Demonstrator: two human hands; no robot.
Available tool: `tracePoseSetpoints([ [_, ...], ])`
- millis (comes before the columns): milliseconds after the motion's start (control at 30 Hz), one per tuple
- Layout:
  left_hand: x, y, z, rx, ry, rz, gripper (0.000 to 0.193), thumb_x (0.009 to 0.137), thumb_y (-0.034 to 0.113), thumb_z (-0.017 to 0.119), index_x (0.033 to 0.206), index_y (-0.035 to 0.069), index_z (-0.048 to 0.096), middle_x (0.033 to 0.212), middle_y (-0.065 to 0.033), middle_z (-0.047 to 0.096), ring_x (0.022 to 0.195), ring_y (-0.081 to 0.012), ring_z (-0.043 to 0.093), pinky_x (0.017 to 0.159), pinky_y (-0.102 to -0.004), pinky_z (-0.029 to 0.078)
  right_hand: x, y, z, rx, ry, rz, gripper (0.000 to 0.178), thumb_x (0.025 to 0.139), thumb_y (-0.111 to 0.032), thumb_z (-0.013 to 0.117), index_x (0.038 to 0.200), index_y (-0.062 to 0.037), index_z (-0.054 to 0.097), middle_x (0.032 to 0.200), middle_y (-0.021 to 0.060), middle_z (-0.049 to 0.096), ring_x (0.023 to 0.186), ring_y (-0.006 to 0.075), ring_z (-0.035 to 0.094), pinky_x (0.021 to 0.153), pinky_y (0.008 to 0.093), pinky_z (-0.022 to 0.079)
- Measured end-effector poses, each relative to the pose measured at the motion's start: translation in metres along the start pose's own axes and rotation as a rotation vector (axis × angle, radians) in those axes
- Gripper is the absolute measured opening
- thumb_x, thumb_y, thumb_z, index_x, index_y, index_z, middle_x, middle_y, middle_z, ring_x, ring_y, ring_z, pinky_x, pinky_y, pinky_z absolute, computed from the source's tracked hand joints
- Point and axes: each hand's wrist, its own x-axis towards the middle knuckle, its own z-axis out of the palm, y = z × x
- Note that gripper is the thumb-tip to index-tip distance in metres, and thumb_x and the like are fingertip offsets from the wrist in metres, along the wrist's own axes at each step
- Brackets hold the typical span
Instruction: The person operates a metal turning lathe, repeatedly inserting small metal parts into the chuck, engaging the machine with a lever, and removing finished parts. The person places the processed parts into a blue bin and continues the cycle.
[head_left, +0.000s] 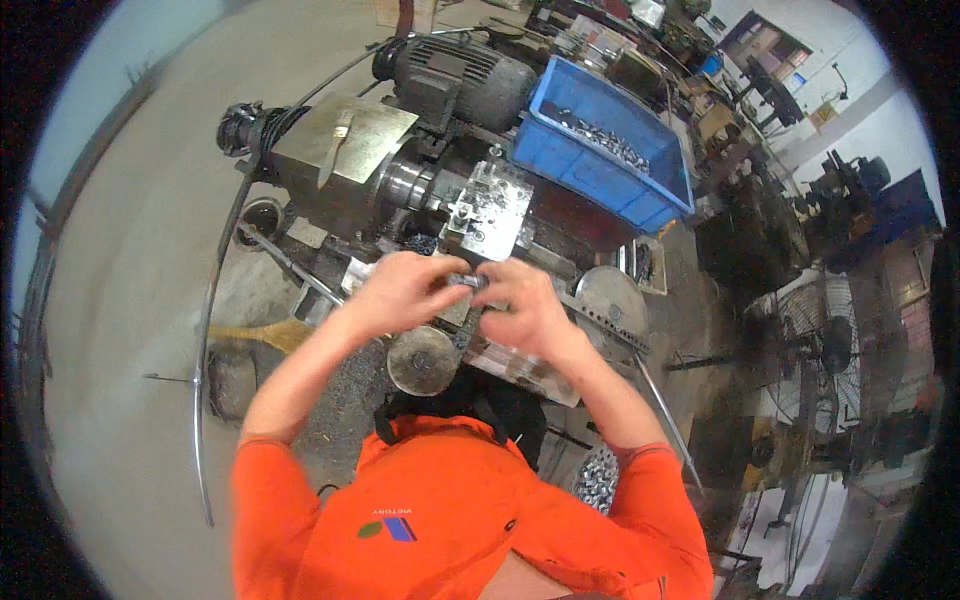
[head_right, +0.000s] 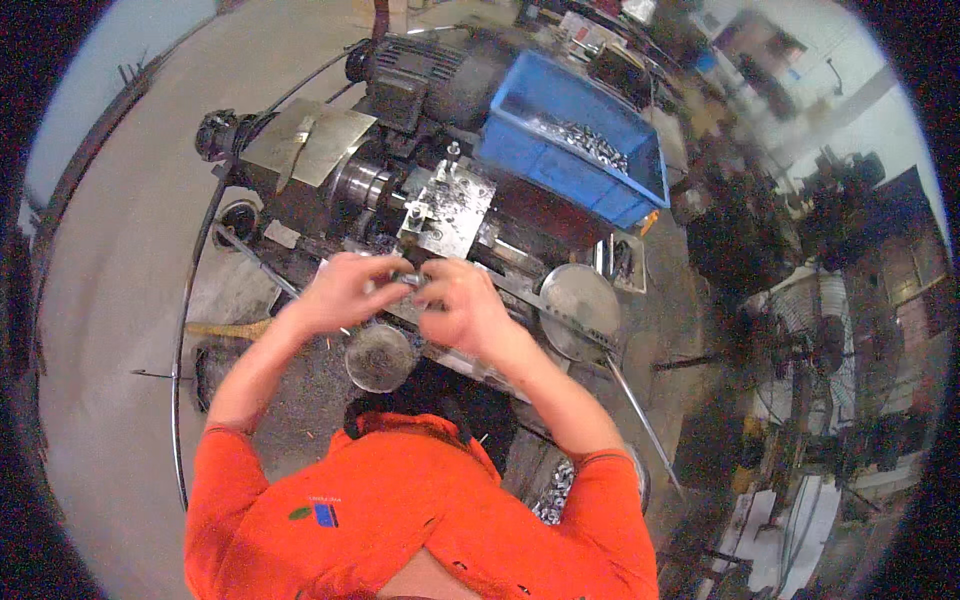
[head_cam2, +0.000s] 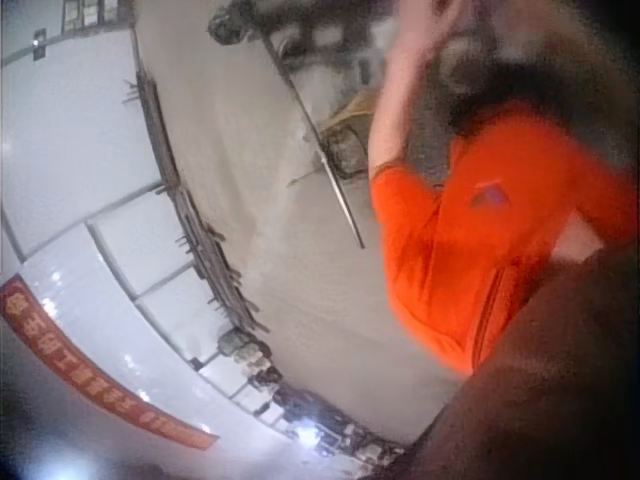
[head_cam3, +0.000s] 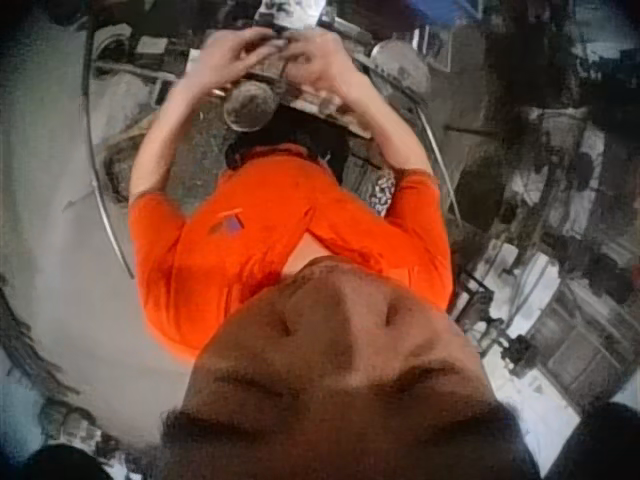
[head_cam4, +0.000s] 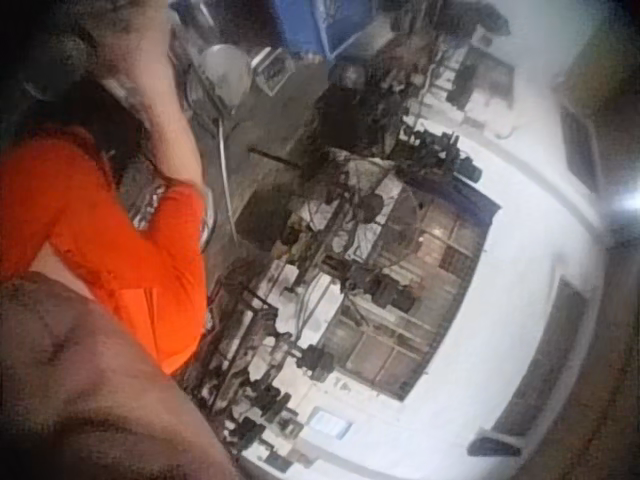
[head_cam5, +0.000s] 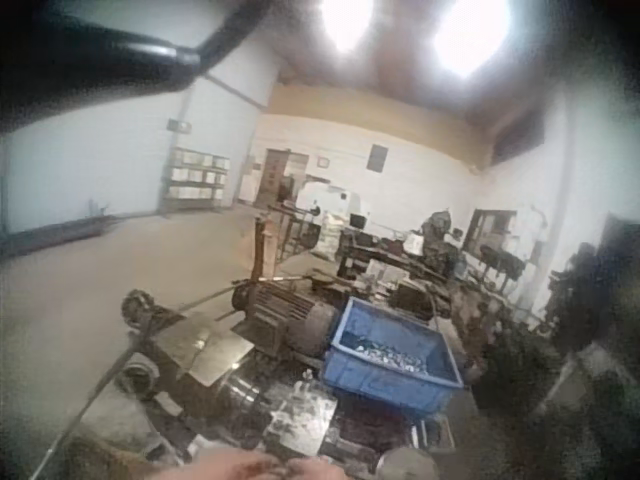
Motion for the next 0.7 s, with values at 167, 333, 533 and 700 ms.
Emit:
tracePoseSetpoints([
  [167,-0.063,-0.032,-0.106,0.381,0.096,-0.372,0.031,0.079,0.024,0.062,0.104,0.006,0.06,0.071,-0.0148,0.061,0.065,-0.0269,0.061,0.059,-0.0366,0.047,0.086,0.047,0.015,-0.291,-0.063,-0.069,0.019,0.054,-0.015,0.062,0.07,-0.0107,0.069,0.099,0.0174,0.062,0.082,0.0321,0.058,0.069,0.0382,0.048],
  [333,-0.19,-0.094,-0.173,0.974,0.109,-0.634,0.034,0.078,0.026,0.061,0.105,0.007,0.059,0.068,-0.0178,0.06,0.065,-0.0341,0.059,0.06,-0.0421,0.046,0.131,0.083,0.056,-0.288,-0.208,0.394,0.021,0.055,-0.019,0.06,0.069,-0.0041,0.068,0.079,0.0201,0.063,0.08,0.0346,0.061,0.074,0.0382,0.049],
  [533,-0.245,-0.091,-0.155,0.53,0.13,-1.056,0.038,0.076,0.028,0.064,0.101,0.001,0.056,0.073,-0.0215,0.06,0.069,-0.0382,0.059,0.059,-0.0433,0.045,0.136,0.094,0.065,-0.209,-0.209,0.443,0.021,0.057,-0.019,0.059,0.068,-0.0028,0.067,0.067,0.0194,0.061,0.066,0.0342,0.062,0.065,0.0362,0.05],
  [700,-0.258,-0.145,-0.132,0.641,0.306,-0.955,0.032,0.076,0.025,0.064,0.09,-0.002,0.054,0.076,-0.0259,0.059,0.074,-0.0417,0.058,0.063,-0.047,0.045,0.141,0.097,0.066,-0.111,-0.218,0.418,0.024,0.056,-0.018,0.06,0.073,-0.0039,0.068,0.068,0.0177,0.063,0.066,0.0313,0.063,0.064,0.0339,0.05],
])
